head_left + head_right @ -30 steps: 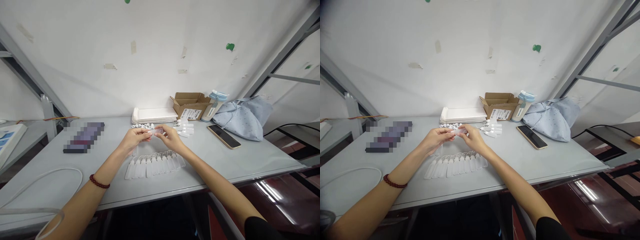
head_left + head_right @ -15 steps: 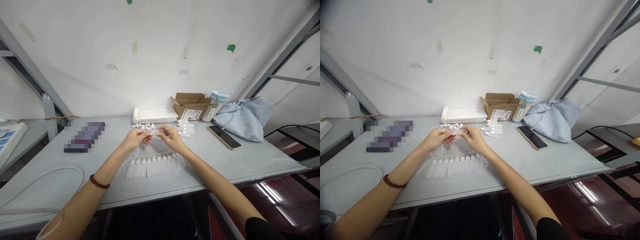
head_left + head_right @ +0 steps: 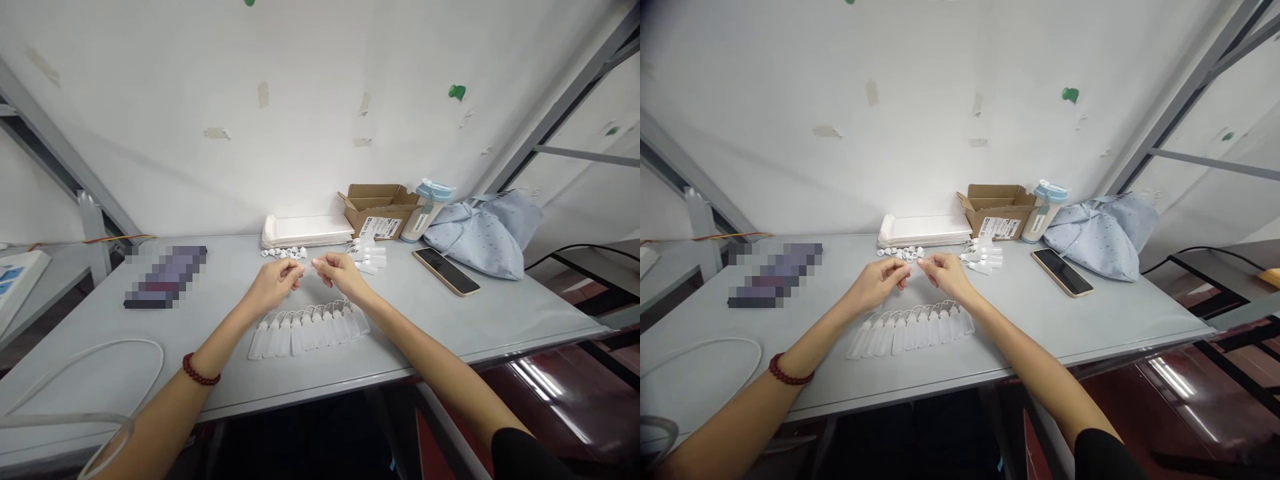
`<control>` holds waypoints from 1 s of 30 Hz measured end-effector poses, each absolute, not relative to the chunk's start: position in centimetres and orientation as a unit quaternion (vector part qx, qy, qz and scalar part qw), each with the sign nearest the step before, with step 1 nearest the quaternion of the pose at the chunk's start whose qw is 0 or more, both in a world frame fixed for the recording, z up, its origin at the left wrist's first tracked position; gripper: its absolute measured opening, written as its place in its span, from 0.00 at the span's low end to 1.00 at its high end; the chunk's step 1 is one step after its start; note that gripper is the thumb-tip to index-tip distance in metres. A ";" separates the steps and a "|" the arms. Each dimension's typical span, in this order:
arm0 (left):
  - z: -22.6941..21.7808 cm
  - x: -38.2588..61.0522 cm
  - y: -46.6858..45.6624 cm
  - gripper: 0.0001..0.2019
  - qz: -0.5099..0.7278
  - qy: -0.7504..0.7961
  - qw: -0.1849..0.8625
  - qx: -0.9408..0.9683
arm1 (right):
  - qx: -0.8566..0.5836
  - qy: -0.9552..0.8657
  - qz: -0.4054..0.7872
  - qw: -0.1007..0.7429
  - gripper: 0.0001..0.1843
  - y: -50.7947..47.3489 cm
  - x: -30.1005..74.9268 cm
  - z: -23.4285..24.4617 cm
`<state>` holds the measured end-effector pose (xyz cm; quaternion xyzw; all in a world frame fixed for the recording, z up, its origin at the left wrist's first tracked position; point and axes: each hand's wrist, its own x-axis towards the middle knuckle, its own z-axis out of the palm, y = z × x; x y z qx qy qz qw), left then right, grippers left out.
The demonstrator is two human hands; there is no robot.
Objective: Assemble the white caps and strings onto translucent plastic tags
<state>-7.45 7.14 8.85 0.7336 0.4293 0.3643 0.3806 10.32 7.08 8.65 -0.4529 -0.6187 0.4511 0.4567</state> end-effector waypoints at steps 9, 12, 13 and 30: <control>9.0 -7.0 6.7 0.13 0.376 0.421 0.344 0.750 | -0.445 -0.570 0.500 0.476 0.24 6.8 10.2 8.8; 8.8 -7.0 7.0 0.16 0.386 0.431 0.390 0.717 | -0.436 -0.625 0.419 0.494 0.17 6.8 10.2 8.9; 8.8 -7.0 7.2 0.17 0.393 0.430 0.408 0.703 | -0.430 -0.641 0.399 0.495 0.16 6.8 10.2 9.0; 9.5 -7.9 7.4 0.18 0.377 0.387 0.538 0.647 | -0.399 -0.667 0.395 0.490 0.18 6.9 10.6 8.8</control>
